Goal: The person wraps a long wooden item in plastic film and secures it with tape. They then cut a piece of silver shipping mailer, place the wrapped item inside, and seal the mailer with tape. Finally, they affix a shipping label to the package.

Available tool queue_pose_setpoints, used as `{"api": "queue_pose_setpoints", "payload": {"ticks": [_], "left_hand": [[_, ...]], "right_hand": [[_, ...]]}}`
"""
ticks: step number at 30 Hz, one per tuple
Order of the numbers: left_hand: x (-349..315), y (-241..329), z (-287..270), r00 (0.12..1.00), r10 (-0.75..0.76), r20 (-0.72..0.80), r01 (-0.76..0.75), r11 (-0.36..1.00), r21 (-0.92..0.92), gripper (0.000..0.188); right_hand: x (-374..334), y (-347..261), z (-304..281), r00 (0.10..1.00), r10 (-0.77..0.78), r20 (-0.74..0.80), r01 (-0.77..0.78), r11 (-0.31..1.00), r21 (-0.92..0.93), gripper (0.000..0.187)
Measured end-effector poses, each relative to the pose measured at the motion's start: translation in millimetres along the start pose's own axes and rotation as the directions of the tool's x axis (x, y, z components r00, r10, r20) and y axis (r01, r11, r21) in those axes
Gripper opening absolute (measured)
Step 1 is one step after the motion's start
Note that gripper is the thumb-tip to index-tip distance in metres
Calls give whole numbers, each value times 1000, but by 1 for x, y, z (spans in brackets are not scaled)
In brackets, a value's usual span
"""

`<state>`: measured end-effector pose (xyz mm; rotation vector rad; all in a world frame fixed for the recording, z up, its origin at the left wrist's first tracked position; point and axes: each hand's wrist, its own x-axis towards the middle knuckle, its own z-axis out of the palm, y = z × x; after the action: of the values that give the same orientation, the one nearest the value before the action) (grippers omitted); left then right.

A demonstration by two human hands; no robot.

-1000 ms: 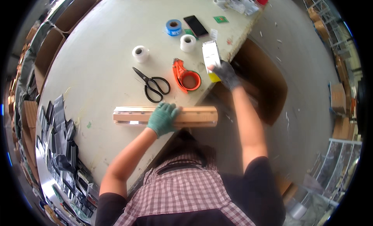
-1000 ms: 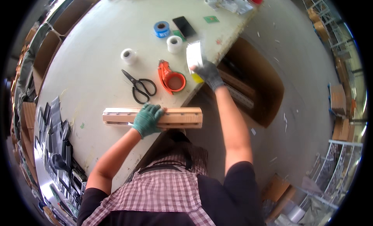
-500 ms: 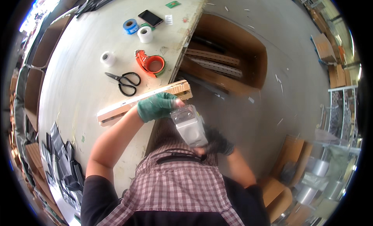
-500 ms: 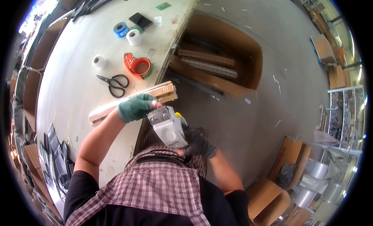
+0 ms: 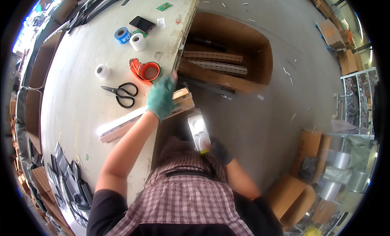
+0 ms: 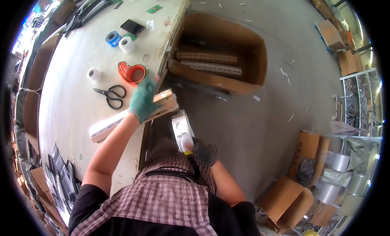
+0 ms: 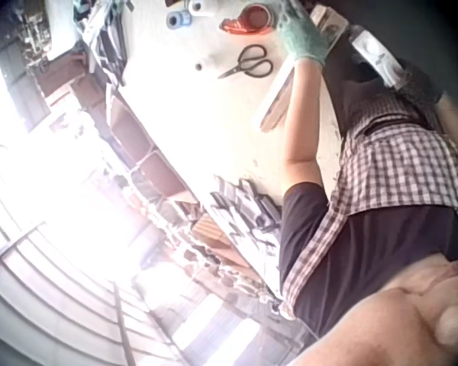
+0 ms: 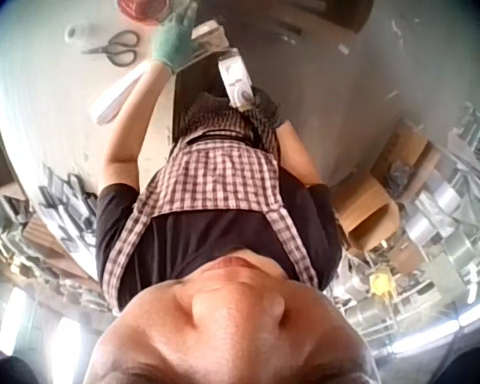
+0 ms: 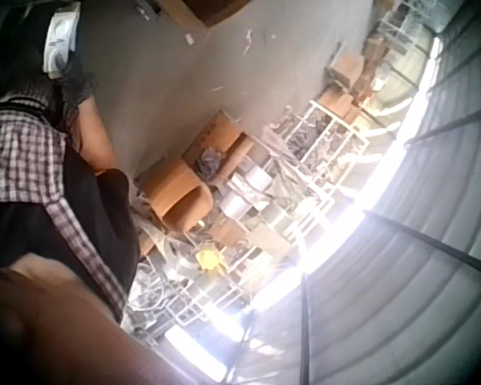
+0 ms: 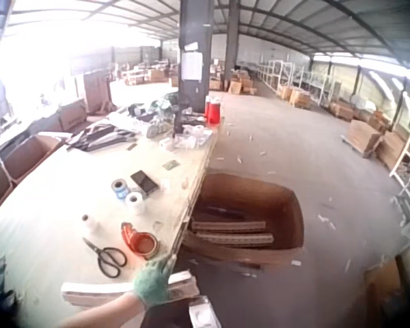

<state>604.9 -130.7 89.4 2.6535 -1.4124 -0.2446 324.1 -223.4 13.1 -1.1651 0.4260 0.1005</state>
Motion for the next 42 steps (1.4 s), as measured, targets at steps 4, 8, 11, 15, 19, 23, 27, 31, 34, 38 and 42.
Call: {"api": "queue_pose_setpoints", "payload": {"ticks": [4,8,11,15,19,23,27,31,34,38,42], "left_hand": [[-31,-7,25,966,-102,238,105,995,4,98],[-59,14,23,932,239,271,-185,960,-213,81],[-72,2,32,965,118,235,-67,974,-216,69],[-25,-27,19,979,-83,187,126,964,-234,64],[-53,1,23,937,250,245,-194,953,-234,64],[-56,-9,27,926,184,329,-95,959,-268,69],[-15,-41,15,989,-77,128,96,984,-149,68],[-21,-25,19,987,8,158,6,996,-91,67],[-16,-23,14,982,-37,184,56,993,-100,66],[-26,-16,26,997,-5,72,8,999,-47,65],[-23,-14,-1,998,-56,-37,49,983,-179,71]], "right_hand": [[49,-32,21,981,57,-187,-76,993,-92,46],[147,-46,-14,929,243,-277,-186,958,218,77],[135,-159,21,952,196,-233,-74,891,448,111],[51,-103,15,981,-56,185,4,963,269,115],[103,-103,8,997,76,-3,-68,915,398,111],[118,-147,12,983,175,49,-164,737,655,115],[20,-117,18,980,-180,82,156,959,236,101],[3,-38,21,950,150,-275,-121,985,121,54],[29,-54,17,950,121,-288,-98,991,93,41],[38,-51,-10,956,117,-270,-178,960,-214,60],[20,48,-66,824,442,-355,-516,326,-792,90]]}}
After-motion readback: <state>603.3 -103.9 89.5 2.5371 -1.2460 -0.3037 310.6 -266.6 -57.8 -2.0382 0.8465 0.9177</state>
